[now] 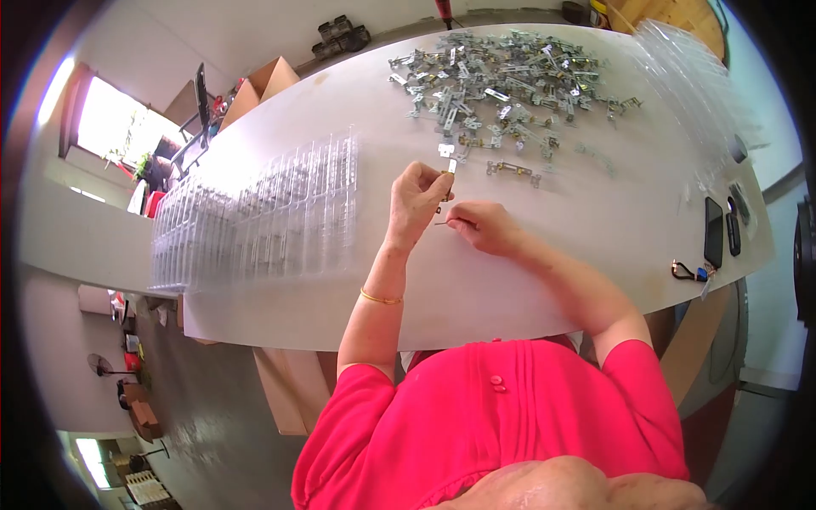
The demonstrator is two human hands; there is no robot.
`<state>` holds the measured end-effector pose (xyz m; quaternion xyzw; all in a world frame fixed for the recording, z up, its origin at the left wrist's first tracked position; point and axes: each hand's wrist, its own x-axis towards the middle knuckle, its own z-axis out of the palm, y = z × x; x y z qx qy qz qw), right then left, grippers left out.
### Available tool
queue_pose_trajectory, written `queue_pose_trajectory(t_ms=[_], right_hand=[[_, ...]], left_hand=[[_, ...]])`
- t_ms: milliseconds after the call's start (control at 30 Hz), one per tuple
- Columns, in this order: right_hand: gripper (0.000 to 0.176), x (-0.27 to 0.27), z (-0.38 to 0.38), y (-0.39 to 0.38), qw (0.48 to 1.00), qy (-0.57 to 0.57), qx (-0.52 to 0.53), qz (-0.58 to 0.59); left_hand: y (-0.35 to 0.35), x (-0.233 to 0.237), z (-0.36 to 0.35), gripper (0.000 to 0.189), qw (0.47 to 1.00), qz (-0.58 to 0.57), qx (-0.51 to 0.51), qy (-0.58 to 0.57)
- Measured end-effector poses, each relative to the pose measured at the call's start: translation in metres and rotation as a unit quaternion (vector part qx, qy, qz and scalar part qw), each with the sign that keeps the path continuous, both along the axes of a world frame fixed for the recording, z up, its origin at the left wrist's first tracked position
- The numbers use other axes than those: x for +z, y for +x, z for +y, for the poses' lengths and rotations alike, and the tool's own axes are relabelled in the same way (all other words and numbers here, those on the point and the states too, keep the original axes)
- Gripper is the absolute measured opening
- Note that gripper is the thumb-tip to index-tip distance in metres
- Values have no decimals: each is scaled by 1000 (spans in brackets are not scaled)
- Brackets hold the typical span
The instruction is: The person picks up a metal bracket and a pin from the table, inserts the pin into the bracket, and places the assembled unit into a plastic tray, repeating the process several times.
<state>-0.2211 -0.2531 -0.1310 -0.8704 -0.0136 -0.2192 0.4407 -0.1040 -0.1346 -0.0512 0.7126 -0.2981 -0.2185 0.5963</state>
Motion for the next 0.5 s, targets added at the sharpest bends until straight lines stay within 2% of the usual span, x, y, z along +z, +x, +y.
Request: queue_pose_trajectory(t_ms=[133, 200, 233, 300, 333, 433, 500], right_hand=[[9, 10, -9, -6, 1000, 26, -5, -6], [11, 20, -13, -7, 986, 127, -58, 97], [11, 20, -14, -4, 985, 126, -58, 99], [14, 19, -16, 3, 958, 251, -111, 83], [14, 18, -16, 6, 958, 250, -115, 85], [13, 14, -11, 13, 947, 291, -132, 35], [13, 10, -7, 15, 937, 326, -126, 19]], left_hand=[[10, -25, 15, 21, 999, -2, 30, -35], [9, -32, 19, 21, 996, 42, 65, -37], [7, -35, 18, 21, 996, 44, 65, -38], [4, -42, 14, 25, 994, 61, 72, -48], [4, -48, 12, 25, 994, 64, 68, -48], [3, -60, 10, 32, 998, 24, 53, 14], [-1, -63, 11, 35, 987, -133, 76, 52]])
